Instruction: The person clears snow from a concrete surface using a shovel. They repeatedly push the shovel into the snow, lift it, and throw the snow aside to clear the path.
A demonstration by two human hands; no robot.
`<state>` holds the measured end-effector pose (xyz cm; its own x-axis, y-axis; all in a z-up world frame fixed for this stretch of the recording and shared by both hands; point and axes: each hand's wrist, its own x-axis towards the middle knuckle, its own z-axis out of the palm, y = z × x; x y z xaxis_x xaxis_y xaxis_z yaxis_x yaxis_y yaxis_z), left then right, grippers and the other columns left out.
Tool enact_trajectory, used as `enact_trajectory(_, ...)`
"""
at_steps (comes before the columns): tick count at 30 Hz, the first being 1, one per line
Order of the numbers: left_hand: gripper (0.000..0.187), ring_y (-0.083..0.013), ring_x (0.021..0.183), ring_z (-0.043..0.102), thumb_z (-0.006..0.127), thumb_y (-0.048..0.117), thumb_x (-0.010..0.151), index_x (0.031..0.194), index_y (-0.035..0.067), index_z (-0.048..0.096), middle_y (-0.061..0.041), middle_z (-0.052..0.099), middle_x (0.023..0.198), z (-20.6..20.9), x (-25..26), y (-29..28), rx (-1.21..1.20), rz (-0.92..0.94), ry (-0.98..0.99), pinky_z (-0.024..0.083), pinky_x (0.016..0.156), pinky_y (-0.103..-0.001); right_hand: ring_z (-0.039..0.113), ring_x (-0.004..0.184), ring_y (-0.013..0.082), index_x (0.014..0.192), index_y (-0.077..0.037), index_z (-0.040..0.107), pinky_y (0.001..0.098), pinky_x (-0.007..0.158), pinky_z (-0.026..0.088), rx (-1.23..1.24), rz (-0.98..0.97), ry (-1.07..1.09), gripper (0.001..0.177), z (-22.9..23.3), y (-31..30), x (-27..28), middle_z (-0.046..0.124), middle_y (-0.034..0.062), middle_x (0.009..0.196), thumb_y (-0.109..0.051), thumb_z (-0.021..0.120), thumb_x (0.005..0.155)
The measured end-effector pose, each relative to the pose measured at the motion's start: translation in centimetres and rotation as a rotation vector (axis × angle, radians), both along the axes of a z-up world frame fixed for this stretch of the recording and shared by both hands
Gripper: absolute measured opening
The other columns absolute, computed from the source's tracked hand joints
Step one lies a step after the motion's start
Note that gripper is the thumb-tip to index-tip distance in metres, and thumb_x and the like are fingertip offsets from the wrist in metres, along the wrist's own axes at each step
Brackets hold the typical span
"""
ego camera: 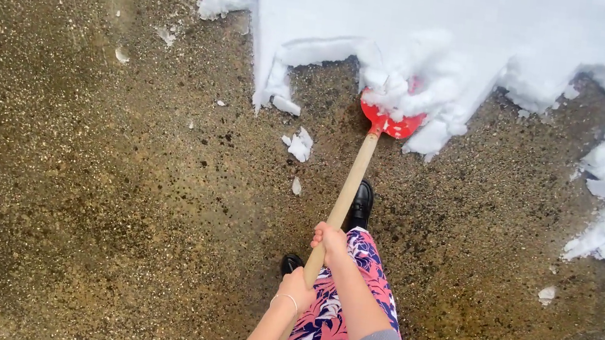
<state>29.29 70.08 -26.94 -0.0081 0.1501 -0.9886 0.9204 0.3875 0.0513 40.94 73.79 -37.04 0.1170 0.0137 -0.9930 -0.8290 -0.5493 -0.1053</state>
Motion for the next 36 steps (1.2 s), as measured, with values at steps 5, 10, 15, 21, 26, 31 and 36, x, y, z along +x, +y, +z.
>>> enact_trajectory(5,0.047,-0.0397,0.121,0.066,0.068,0.029,0.084,0.123,0.004,0.061,-0.023,0.069,0.124,0.7,9.8,6.9,-0.018,0.040,-0.021,0.056,0.104,-0.047,0.047,0.046,0.0086,0.086,-0.003,0.055,0.0300,0.039,0.043,0.051,0.024,-0.045,0.021,-6.0,3.0,9.1,0.050,0.0020,0.060,0.008,0.067,0.074)
enact_trajectory(10,0.051,-0.0395,0.118,0.069,0.066,0.037,0.087,0.123,0.001,0.064,-0.024,0.071,0.120,-1.4,14.8,9.7,-0.029,0.058,0.042,0.058,0.099,-0.048,0.044,0.046,0.0097,0.089,-0.004,0.055,0.0321,0.040,0.041,0.043,0.038,-0.002,0.021,-7.5,5.7,14.1,0.049,0.0008,0.062,0.008,0.068,0.076)
enact_trajectory(15,0.051,-0.0382,0.112,0.071,0.067,0.040,0.086,0.121,0.003,0.067,-0.022,0.073,0.115,-1.6,17.4,12.5,0.016,0.055,0.117,0.060,0.093,-0.048,0.044,0.053,0.0031,0.108,-0.004,0.048,0.0215,0.049,0.040,0.139,-0.027,0.117,0.029,-3.7,11.4,18.1,0.043,-0.0074,0.069,-0.007,0.073,0.093)
enact_trajectory(21,0.044,-0.0425,0.112,0.070,0.068,0.030,0.083,0.115,-0.001,0.070,-0.025,0.073,0.111,-3.1,15.3,10.4,0.100,0.055,-0.053,0.060,0.093,-0.050,0.041,0.050,-0.0028,0.084,-0.017,0.044,0.0140,0.048,0.041,0.217,-0.078,0.117,0.030,-4.5,11.4,18.5,0.035,-0.0133,0.065,-0.005,0.071,0.090)
enact_trajectory(26,0.034,-0.0389,0.100,0.071,0.061,0.025,0.085,0.111,0.004,0.069,-0.021,0.073,0.104,-1.5,11.0,5.6,0.096,0.047,-0.094,0.060,0.084,-0.046,0.036,0.047,0.0017,0.082,-0.018,0.041,0.0182,0.045,0.037,0.199,-0.118,0.065,0.034,-0.9,7.8,15.3,0.035,-0.0091,0.060,0.000,0.070,0.083)
enact_trajectory(31,0.027,-0.0379,0.079,0.069,0.060,0.022,0.084,0.106,0.008,0.068,-0.016,0.073,0.089,0.6,5.1,1.0,0.197,0.005,-0.200,0.055,0.069,-0.044,0.031,0.044,0.0043,0.084,-0.017,0.041,0.0211,0.041,0.030,0.163,-0.248,0.032,0.035,4.9,4.7,11.3,0.036,-0.0059,0.055,0.005,0.068,0.080)
enact_trajectory(36,0.023,-0.0370,0.078,0.068,0.056,0.021,0.078,0.096,0.012,0.068,-0.012,0.073,0.086,9.0,2.1,1.3,0.180,-0.061,-0.199,0.052,0.067,-0.042,0.033,0.043,0.0041,0.080,-0.019,0.037,0.0197,0.041,0.031,0.151,-0.331,0.020,0.037,10.9,1.8,8.1,0.036,-0.0067,0.055,0.003,0.066,0.082)
